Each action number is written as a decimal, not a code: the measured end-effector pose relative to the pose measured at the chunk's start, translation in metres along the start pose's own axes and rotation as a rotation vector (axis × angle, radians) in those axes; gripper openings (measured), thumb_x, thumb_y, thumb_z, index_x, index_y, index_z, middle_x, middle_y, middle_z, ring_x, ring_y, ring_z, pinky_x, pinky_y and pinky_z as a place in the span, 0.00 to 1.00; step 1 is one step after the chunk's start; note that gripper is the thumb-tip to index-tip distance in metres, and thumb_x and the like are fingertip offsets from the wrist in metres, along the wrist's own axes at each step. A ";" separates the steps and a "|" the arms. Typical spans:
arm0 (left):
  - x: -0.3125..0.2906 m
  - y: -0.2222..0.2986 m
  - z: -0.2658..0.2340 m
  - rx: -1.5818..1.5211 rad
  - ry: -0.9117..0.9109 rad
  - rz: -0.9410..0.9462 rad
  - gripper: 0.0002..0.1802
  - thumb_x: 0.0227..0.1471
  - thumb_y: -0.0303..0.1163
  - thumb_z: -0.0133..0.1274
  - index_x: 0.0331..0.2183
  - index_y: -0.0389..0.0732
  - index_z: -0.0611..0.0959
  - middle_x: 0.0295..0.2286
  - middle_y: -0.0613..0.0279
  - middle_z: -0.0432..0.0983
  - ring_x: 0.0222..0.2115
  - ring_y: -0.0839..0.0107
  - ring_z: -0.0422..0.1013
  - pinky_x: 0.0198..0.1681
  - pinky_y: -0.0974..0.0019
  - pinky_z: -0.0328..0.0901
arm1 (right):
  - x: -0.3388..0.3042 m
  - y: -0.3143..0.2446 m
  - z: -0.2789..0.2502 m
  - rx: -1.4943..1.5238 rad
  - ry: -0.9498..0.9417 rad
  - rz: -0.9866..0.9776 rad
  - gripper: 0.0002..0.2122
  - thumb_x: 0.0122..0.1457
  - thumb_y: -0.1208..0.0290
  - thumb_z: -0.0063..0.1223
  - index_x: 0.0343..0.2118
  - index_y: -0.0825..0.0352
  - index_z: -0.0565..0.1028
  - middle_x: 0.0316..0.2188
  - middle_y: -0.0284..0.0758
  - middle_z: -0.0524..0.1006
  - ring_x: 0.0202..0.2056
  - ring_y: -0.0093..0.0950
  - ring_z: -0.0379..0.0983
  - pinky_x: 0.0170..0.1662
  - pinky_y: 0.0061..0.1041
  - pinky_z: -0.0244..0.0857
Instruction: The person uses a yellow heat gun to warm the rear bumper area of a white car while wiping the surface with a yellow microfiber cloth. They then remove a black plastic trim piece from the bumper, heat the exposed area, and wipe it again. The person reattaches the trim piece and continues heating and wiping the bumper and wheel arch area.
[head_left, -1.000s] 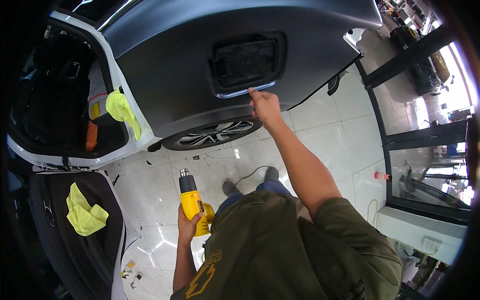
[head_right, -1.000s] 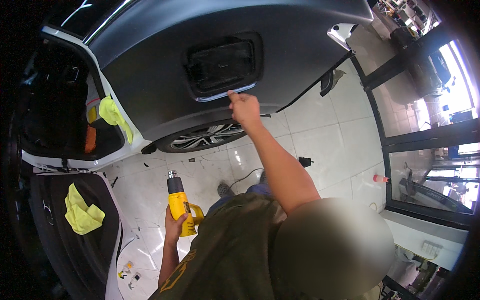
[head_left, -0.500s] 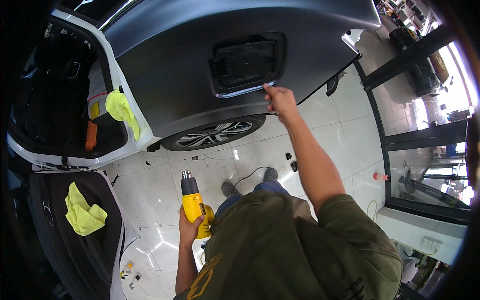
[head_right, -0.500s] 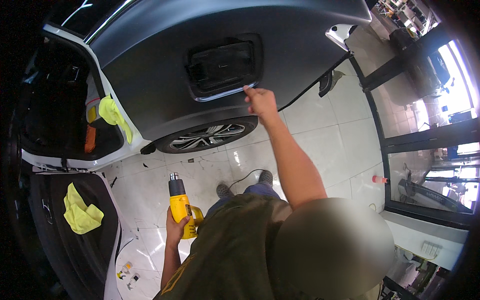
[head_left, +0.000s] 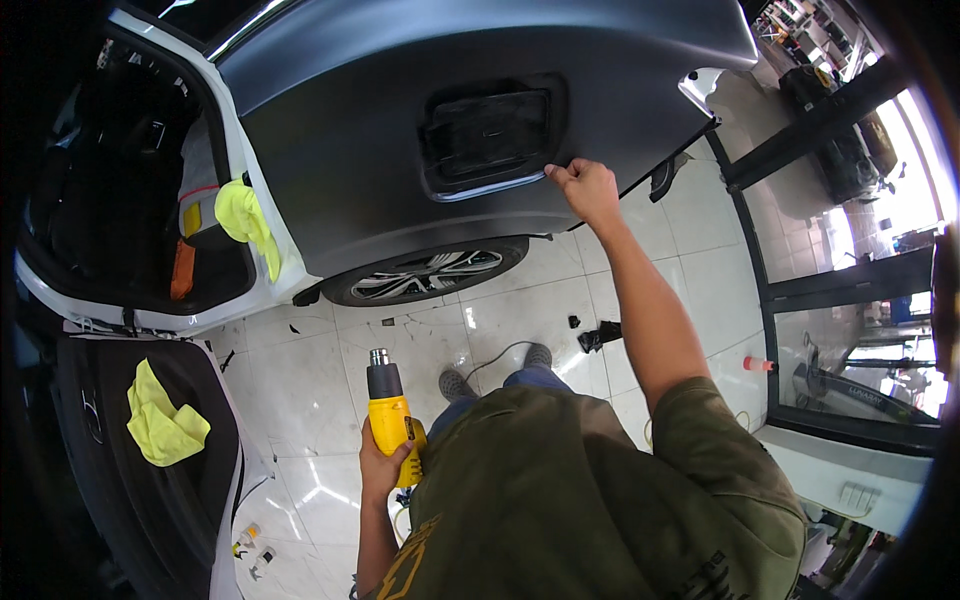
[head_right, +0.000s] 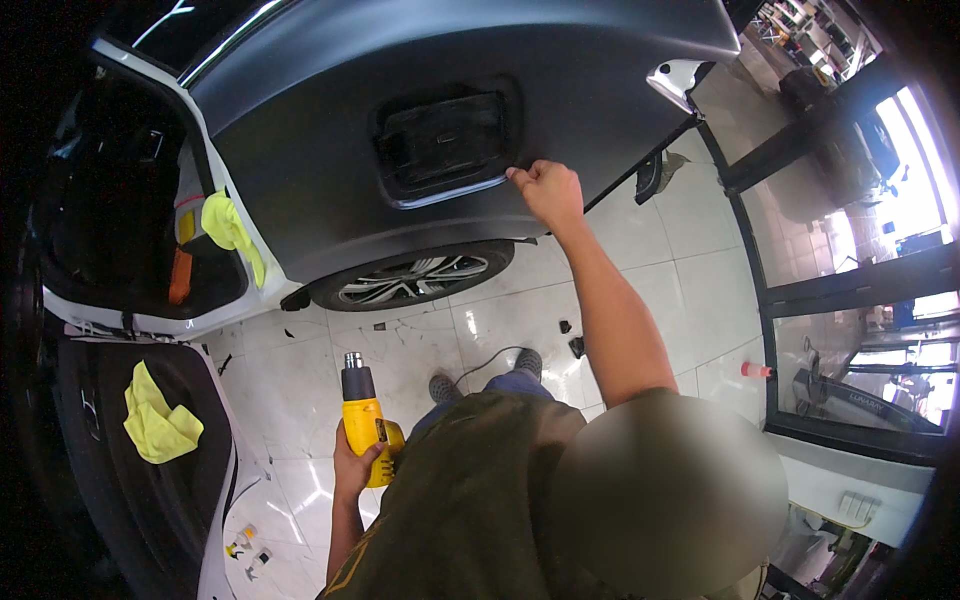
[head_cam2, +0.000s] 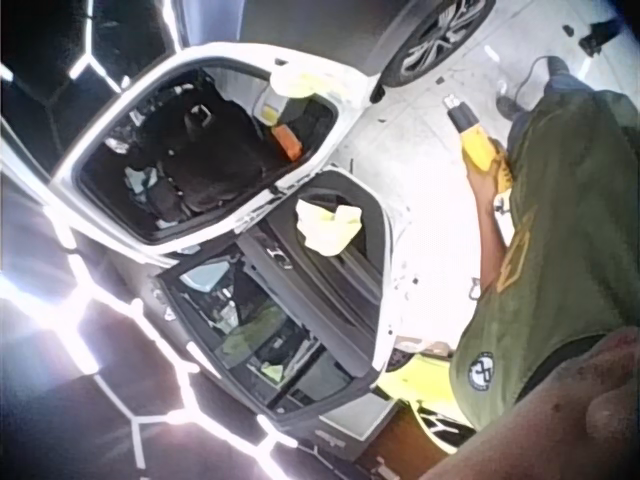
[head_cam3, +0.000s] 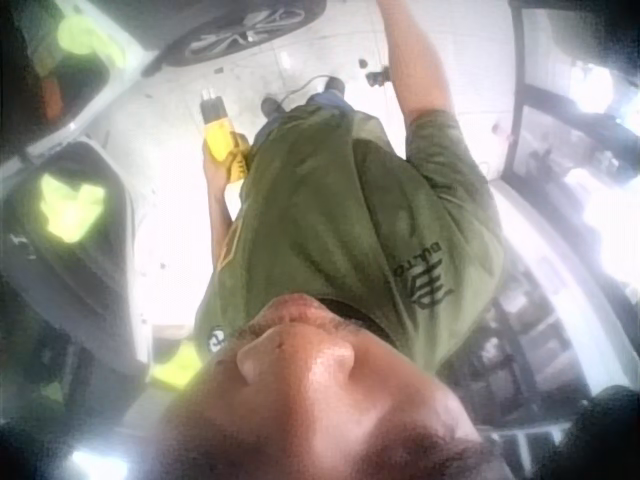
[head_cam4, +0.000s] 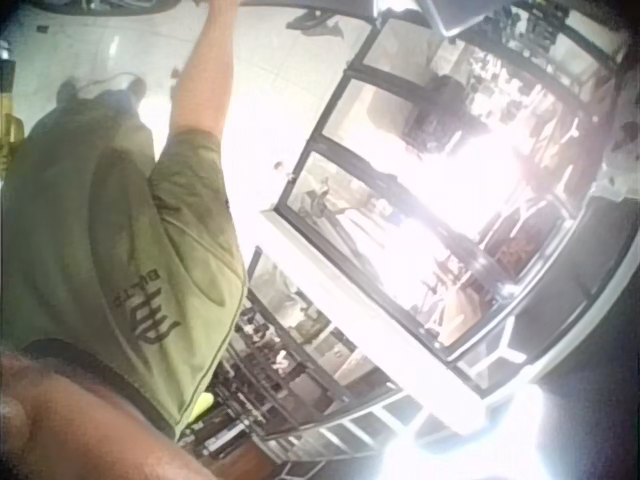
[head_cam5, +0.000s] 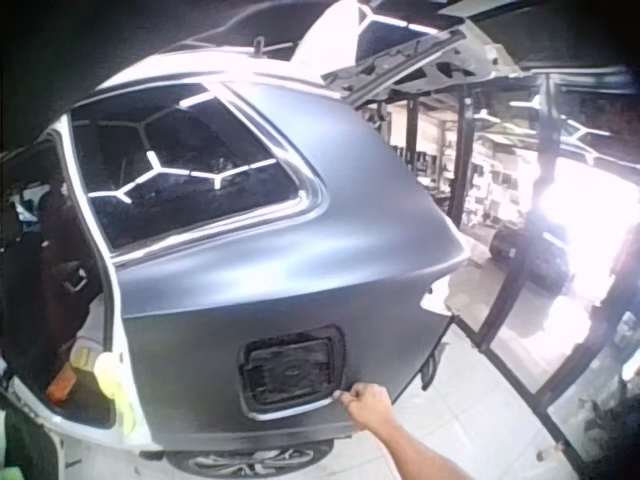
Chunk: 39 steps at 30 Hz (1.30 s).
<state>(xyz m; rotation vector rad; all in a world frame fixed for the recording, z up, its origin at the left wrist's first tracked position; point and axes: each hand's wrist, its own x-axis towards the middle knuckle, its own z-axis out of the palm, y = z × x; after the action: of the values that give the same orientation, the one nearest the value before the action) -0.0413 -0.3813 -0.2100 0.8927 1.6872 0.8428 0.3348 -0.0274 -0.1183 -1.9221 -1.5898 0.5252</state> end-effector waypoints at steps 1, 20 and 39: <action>0.001 0.002 0.000 0.004 -0.013 0.017 0.44 0.39 0.23 0.62 0.58 0.34 0.60 0.42 0.49 0.74 0.42 0.61 0.74 0.48 0.61 0.68 | 0.003 -0.003 -0.005 -0.043 0.038 -0.059 0.21 0.54 0.53 0.56 0.18 0.70 0.75 0.18 0.46 0.75 0.25 0.46 0.73 0.31 0.39 0.65; 0.027 0.123 0.037 0.267 -0.341 0.302 0.51 0.35 0.35 0.67 0.59 0.35 0.60 0.51 0.45 0.69 0.52 0.52 0.67 0.56 0.57 0.61 | -0.064 0.083 -0.015 -0.123 0.146 -0.097 0.09 0.58 0.68 0.48 0.30 0.70 0.74 0.22 0.49 0.75 0.28 0.48 0.74 0.35 0.41 0.66; 0.056 0.122 0.033 0.242 -0.372 0.154 0.47 0.37 0.33 0.66 0.58 0.38 0.63 0.46 0.48 0.74 0.47 0.57 0.72 0.52 0.60 0.64 | -0.047 0.012 -0.010 -0.576 -0.082 -0.418 0.30 0.53 0.71 0.51 0.61 0.56 0.59 0.33 0.41 0.72 0.34 0.39 0.75 0.35 0.38 0.72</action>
<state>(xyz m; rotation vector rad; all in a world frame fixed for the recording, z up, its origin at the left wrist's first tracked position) -0.0018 -0.2696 -0.1383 1.2742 1.4227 0.5351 0.3405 -0.0764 -0.1220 -1.8707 -2.3042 -0.0436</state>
